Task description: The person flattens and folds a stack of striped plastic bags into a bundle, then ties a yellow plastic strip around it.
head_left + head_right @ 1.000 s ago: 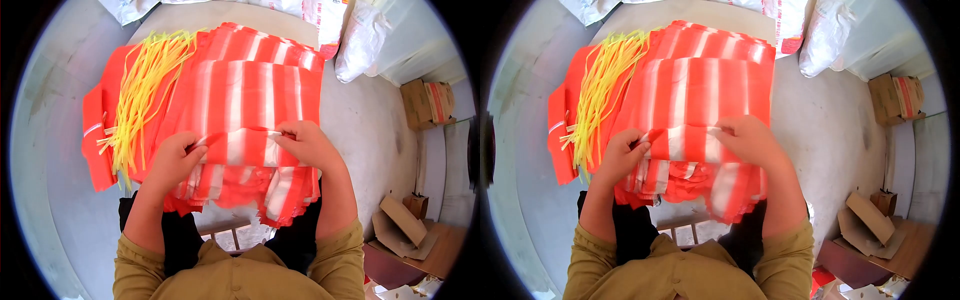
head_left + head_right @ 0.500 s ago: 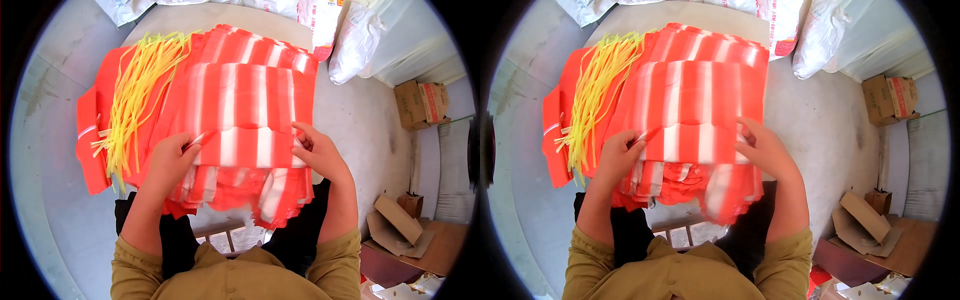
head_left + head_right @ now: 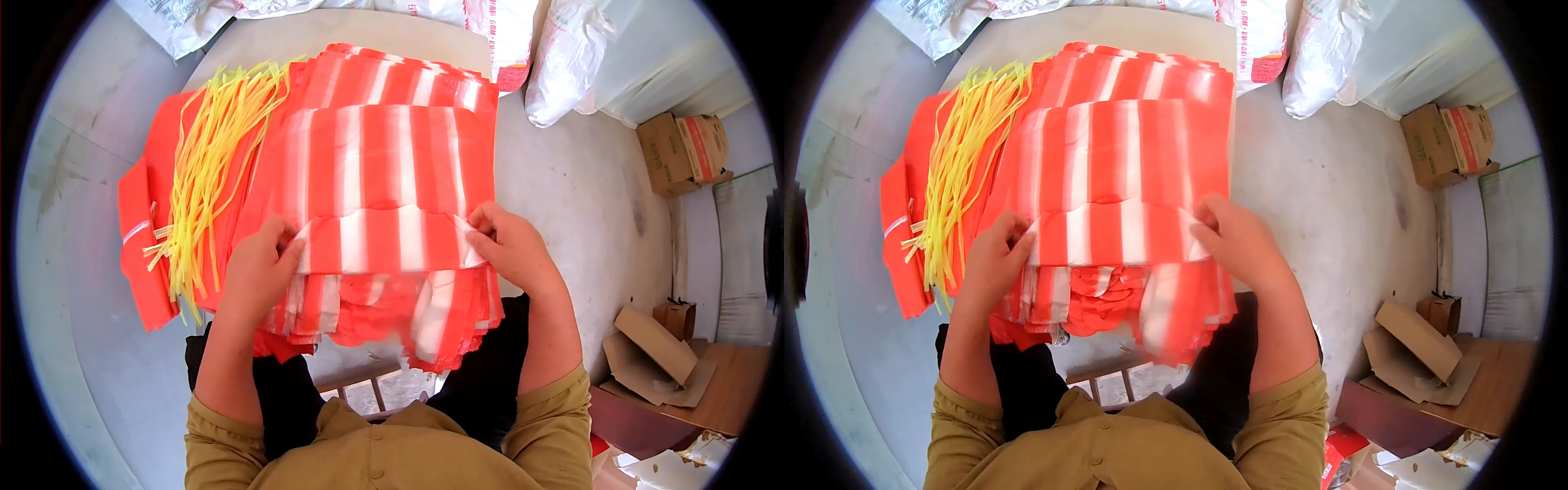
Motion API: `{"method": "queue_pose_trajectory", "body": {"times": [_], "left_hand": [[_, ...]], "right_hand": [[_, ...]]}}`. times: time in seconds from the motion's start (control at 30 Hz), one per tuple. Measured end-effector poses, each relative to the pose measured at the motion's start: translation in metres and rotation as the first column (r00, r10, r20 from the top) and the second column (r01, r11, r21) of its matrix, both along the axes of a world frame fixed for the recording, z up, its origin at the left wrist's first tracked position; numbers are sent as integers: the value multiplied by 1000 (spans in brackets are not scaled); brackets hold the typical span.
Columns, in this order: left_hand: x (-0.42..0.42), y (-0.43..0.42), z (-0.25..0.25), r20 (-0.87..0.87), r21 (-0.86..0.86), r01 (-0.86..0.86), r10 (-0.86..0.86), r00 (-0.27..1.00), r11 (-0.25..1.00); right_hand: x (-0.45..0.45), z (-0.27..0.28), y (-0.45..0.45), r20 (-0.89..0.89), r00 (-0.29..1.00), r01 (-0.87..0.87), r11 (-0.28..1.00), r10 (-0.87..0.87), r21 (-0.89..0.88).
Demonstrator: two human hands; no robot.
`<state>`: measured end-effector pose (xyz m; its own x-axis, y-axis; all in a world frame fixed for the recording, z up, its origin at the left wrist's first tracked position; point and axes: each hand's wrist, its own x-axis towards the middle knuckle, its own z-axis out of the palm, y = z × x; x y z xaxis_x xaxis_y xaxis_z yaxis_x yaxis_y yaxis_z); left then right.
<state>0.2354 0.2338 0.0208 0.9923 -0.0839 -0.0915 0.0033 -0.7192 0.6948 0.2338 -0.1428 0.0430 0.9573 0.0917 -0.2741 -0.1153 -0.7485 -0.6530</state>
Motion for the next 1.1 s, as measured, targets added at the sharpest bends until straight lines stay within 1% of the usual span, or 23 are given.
{"method": "queue_pose_trajectory", "body": {"times": [0.03, 0.13, 0.23, 0.33, 0.47, 0.57, 0.73, 0.83, 0.93, 1.03, 1.1], "left_hand": [[0, -1, 1, 8, 23, 7, -7, 1000, 1000], [-2, -2, 2, 19, 61, 11, -12, 1000, 998], [-3, -3, 3, 23, 55, 15, -16, 1000, 998], [-3, -3, 2, 31, 70, 18, -21, 999, 997], [-3, -2, 0, 33, 74, 21, -23, 999, 997], [-4, 0, -1, 23, 39, 14, -15, 1000, 999], [-5, 0, 3, -8, 88, 20, -19, 1000, 996], [-7, 1, 3, -3, 96, 14, -13, 1000, 995], [-7, -2, 6, -12, 116, 12, -11, 1000, 993], [-8, -4, 8, -1, 157, 21, -21, 1000, 987], [-8, -4, 8, 9, 177, 29, -31, 999, 984]], "right_hand": [[-1, 5, 3, -3, 1000, 3, 997, -4, -76], [1, 8, 17, 277, 957, -20, 968, 91, -250], [6, -7, 43, 501, 838, -162, 976, 214, -147], [15, -16, 77, 600, 765, -285, 958, 236, -15], [23, -24, 92, 583, 767, -315, 949, 269, -23], [28, -27, 98, 546, 787, -322, 946, 289, -37], [33, -31, 103, 485, 824, -302, 951, 294, -63], [36, -37, 104, 531, 792, -311, 948, 300, -72], [32, -30, 107, 463, 834, -280, 953, 302, -117], [32, -40, 106, 570, 749, -286, 941, 338, -182], [31, -40, 107, 626, 713, -266, 948, 314, -171]]}}
